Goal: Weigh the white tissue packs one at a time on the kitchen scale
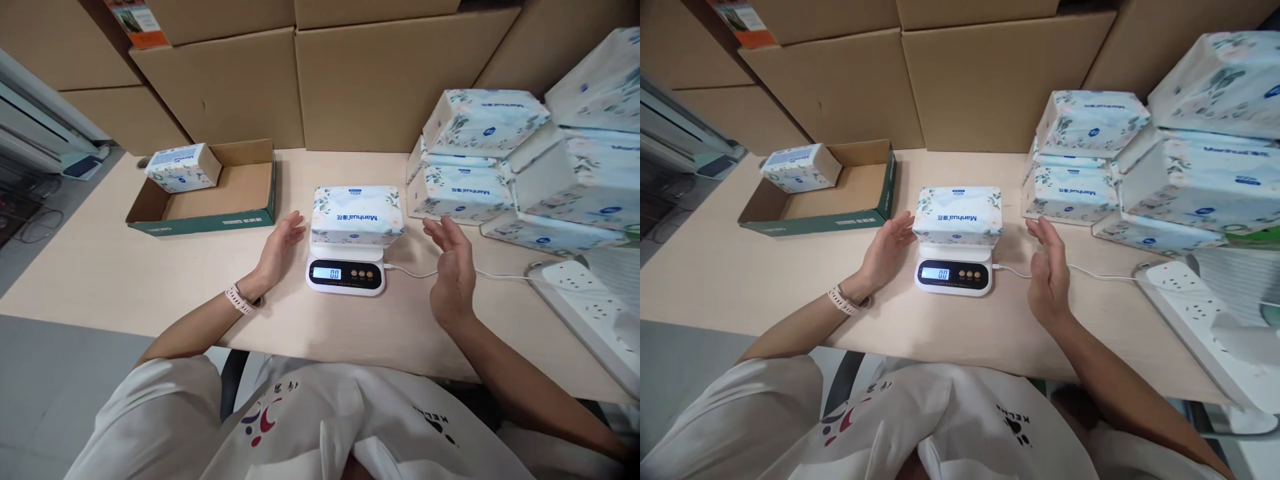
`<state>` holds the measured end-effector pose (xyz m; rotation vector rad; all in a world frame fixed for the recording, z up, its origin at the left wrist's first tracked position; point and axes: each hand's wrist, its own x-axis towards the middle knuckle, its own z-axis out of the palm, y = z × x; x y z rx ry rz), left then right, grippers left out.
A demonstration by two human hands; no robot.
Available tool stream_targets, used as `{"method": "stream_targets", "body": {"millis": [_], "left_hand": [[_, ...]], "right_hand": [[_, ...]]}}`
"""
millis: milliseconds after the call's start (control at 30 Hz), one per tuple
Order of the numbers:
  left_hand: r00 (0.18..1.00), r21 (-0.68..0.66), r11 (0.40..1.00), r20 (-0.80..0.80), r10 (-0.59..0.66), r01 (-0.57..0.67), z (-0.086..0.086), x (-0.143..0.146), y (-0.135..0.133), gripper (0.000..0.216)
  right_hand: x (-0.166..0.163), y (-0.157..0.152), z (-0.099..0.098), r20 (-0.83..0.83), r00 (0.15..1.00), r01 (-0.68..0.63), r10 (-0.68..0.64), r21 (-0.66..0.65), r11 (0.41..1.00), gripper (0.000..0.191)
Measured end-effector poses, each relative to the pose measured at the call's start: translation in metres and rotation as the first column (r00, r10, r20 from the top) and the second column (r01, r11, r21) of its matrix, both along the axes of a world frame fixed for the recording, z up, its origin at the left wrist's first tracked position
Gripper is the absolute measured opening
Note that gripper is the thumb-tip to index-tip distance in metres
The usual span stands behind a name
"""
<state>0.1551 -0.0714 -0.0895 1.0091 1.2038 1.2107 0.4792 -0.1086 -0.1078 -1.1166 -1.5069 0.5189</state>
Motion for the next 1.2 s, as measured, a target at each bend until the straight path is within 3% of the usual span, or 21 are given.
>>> {"method": "stream_targets", "body": {"millis": [367,800,1200], "left_hand": [[0.996,-0.024,0.999,0.083,0.043,-0.041,-0.002,0.000,0.003,0.055],[1.000,-0.015,1.000,0.007,0.024,-0.024,0.000,-0.001,0.004,0.056],[0.999,-0.007,1.000,0.043,0.026,-0.026,0.004,0.001,0.003,0.048]], "right_hand": [[-0.005,-0.001,0.001,0.055,0.998,-0.021,0.026,-0.086,0.996,0.050],[-0.008,-0.003,0.008,0.132,0.991,0.012,-0.001,-0.080,0.997,0.052],[-0.008,-0.002,0.011,0.187,0.982,0.004,0.007,-0.061,0.998,0.052]]}}
